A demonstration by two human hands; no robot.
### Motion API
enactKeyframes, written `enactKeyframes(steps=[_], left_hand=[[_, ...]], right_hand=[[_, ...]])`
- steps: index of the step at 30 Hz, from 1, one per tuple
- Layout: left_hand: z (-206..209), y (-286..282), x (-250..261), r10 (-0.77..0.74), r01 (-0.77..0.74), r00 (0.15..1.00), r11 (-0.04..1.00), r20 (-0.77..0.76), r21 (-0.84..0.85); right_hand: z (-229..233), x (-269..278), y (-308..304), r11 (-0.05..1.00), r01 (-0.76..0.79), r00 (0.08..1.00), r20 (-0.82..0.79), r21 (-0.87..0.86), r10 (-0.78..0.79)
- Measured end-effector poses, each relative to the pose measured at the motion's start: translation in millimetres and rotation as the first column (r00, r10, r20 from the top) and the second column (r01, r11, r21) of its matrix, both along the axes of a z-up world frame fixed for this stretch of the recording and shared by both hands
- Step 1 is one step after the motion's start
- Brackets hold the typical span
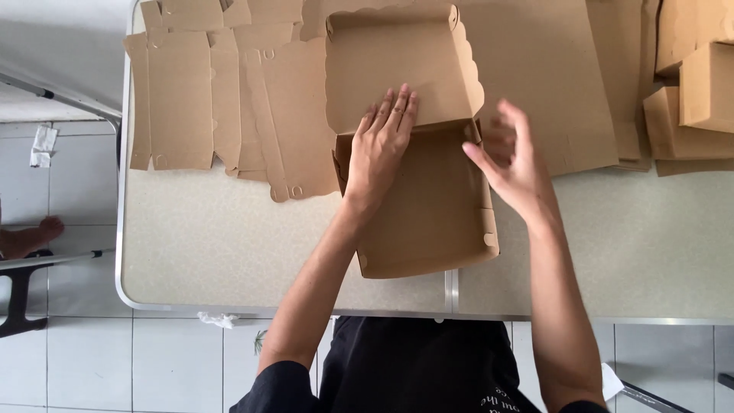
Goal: Folding a flat cardboard sheet into a box by bending edges and interlocking tabs
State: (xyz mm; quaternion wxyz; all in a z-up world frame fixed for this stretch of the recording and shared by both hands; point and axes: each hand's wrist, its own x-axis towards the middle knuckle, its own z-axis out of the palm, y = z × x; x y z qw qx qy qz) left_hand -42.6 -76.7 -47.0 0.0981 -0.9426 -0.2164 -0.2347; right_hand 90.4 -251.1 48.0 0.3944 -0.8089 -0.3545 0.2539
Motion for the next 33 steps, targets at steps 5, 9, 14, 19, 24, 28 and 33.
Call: enactKeyframes(steps=[5,9,14,19,24,28,33], left_hand=[[9,-1,-2,-0.09,0.088,0.996,0.993,-0.026,-0.075],[12,-3,-2,-0.341,0.368,0.929,0.824,0.142,-0.431],[43,-18,8,-0.318,0.327,0.943,0.833,0.096,-0.447],[55,-18,27,-0.297,0.293,0.947,0.955,-0.122,-0.05],[38,-13,39,-0.421,0.443,0.895,0.817,0.144,-0.369],[41,-17,39,-0.47,0.52,0.854,0.764,0.224,-0.382],[36,-42,38,-0.329,0.366,0.93,0.788,0.164,-0.496]], right_hand=[[-51,10,-44,0.997,0.026,0.99,-0.141,0.068,-0.016],[-54,6,-49,0.991,0.053,0.993,-0.111,0.127,-0.039],[-47,-7,-42,0.993,0.064,0.998,-0.027,0.096,-0.061],[-48,-1,-41,0.986,0.107,0.992,-0.073,0.124,-0.098],[-48,-2,-43,0.955,0.145,0.987,-0.105,0.258,-0.122],[-62,0,-45,0.948,0.176,0.979,-0.146,0.266,-0.141],[-62,1,-46,0.949,0.219,0.967,-0.18,0.226,-0.18]])
